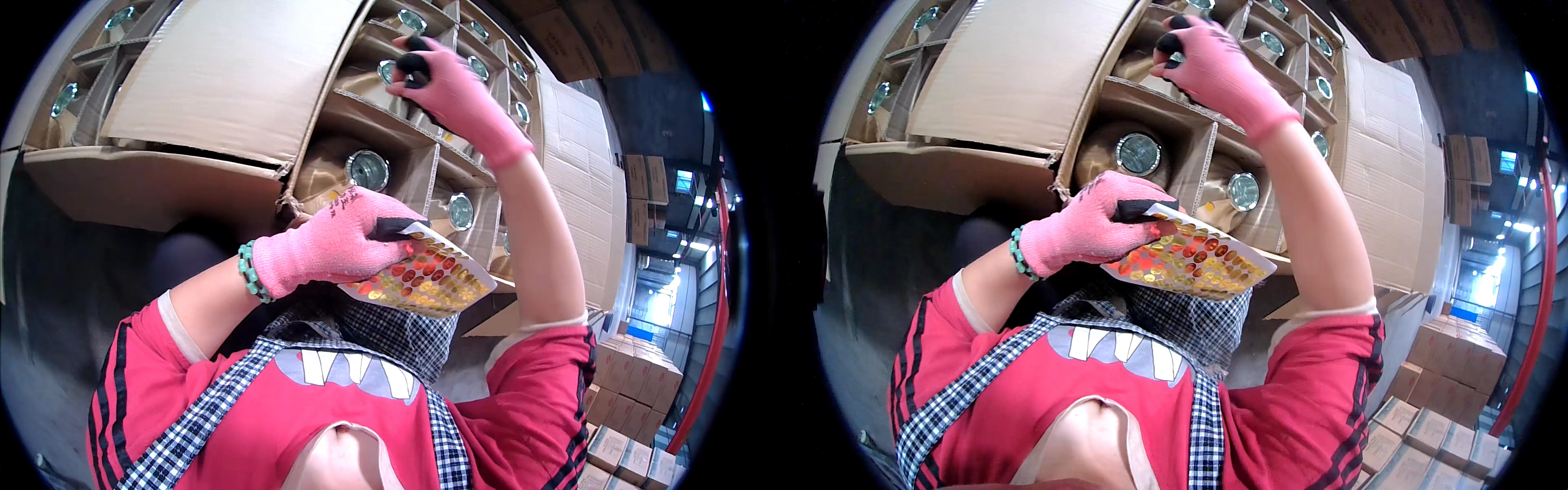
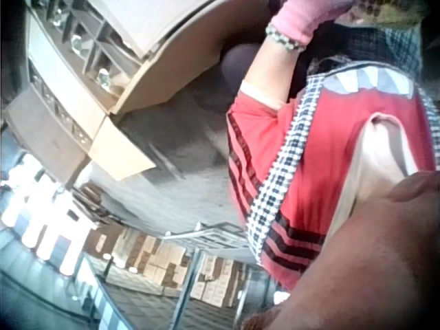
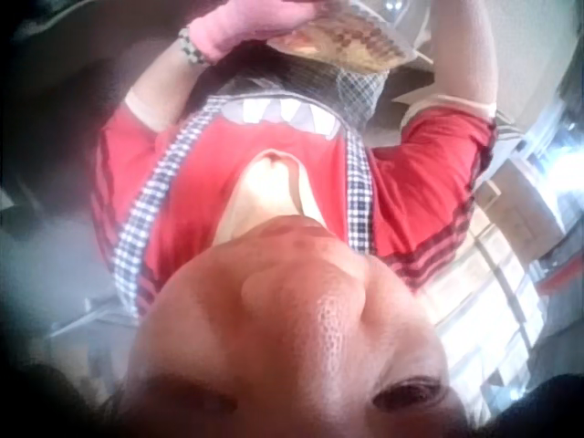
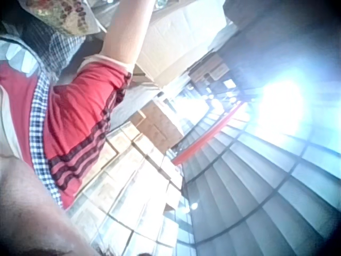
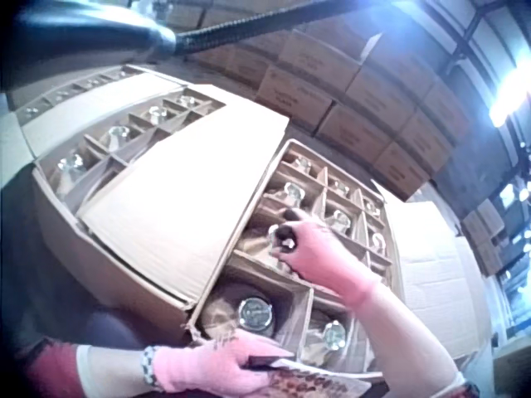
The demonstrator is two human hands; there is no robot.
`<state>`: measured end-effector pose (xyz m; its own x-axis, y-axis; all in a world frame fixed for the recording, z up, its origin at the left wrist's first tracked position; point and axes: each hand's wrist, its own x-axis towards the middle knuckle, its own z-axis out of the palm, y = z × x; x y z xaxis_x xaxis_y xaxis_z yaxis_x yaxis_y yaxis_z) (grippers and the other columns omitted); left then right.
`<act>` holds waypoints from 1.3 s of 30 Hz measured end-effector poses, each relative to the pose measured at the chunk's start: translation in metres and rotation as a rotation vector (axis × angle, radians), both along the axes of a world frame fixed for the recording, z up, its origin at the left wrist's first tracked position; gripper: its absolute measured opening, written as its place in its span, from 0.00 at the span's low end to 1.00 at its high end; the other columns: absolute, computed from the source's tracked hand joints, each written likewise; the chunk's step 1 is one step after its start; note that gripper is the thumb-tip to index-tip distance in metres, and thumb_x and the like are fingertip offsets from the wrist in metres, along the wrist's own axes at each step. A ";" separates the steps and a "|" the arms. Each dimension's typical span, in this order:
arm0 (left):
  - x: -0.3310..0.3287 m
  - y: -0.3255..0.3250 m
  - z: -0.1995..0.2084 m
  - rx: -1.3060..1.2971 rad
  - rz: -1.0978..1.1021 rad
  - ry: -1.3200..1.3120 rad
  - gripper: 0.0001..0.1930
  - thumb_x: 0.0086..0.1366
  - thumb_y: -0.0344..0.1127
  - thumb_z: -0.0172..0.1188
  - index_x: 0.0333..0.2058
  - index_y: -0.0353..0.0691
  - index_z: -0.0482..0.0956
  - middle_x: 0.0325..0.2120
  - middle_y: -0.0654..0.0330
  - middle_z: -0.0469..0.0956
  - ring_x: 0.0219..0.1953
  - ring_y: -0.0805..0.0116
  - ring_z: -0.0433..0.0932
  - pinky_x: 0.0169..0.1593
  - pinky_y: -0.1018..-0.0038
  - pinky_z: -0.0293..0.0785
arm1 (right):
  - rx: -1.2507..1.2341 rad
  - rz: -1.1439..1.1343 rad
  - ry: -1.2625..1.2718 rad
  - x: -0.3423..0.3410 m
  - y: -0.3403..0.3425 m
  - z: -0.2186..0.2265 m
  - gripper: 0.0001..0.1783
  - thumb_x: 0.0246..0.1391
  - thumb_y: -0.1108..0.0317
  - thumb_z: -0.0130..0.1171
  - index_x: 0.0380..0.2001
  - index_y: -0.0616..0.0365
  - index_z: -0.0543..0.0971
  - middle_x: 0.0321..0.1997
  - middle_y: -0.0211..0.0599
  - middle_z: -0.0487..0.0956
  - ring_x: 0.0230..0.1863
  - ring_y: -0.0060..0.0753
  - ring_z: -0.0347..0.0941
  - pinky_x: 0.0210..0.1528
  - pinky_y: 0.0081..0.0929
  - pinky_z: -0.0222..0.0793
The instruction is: The person applies round, gold-colored stickers to the lids of glass jars arranged in a cardboard box. They peel individual stickers from a sheet and press them onto the jar tops one by one, working through the rows of the box.
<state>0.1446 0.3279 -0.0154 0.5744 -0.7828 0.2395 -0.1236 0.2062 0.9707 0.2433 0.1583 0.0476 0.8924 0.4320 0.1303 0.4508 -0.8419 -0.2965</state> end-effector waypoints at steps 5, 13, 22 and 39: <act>-0.002 0.003 0.002 -0.015 0.034 -0.006 0.12 0.47 0.26 0.57 0.33 0.33 0.74 0.27 0.57 0.76 0.30 0.73 0.73 0.36 0.77 0.68 | -0.328 -0.062 0.267 0.045 0.024 -0.031 0.14 0.39 0.63 0.59 0.28 0.61 0.74 0.34 0.43 0.73 0.38 0.42 0.69 0.42 0.31 0.65; -0.004 0.002 0.005 -0.043 0.010 0.327 0.09 0.52 0.28 0.56 0.33 0.33 0.74 0.22 0.67 0.73 0.27 0.83 0.67 0.32 0.82 0.66 | -0.764 -0.081 -0.067 0.039 0.040 -0.031 0.20 0.38 0.68 0.57 0.40 0.56 0.71 0.51 0.46 0.64 0.54 0.52 0.57 0.54 0.39 0.55; -0.003 0.007 0.007 -0.221 0.223 0.481 0.06 0.54 0.26 0.54 0.32 0.32 0.74 0.24 0.68 0.72 0.28 0.85 0.66 0.31 0.85 0.65 | 0.154 -0.081 0.098 -0.090 -0.001 0.072 0.18 0.36 0.61 0.63 0.29 0.62 0.73 0.28 0.39 0.73 0.29 0.26 0.69 0.34 0.24 0.64; -0.012 0.010 0.023 -0.207 0.384 0.353 0.12 0.52 0.24 0.56 0.37 0.29 0.72 0.31 0.61 0.74 0.34 0.78 0.71 0.40 0.81 0.68 | 0.295 -0.041 0.017 -0.142 -0.028 0.040 0.08 0.36 0.72 0.58 0.23 0.62 0.71 0.21 0.42 0.70 0.29 0.44 0.68 0.33 0.32 0.63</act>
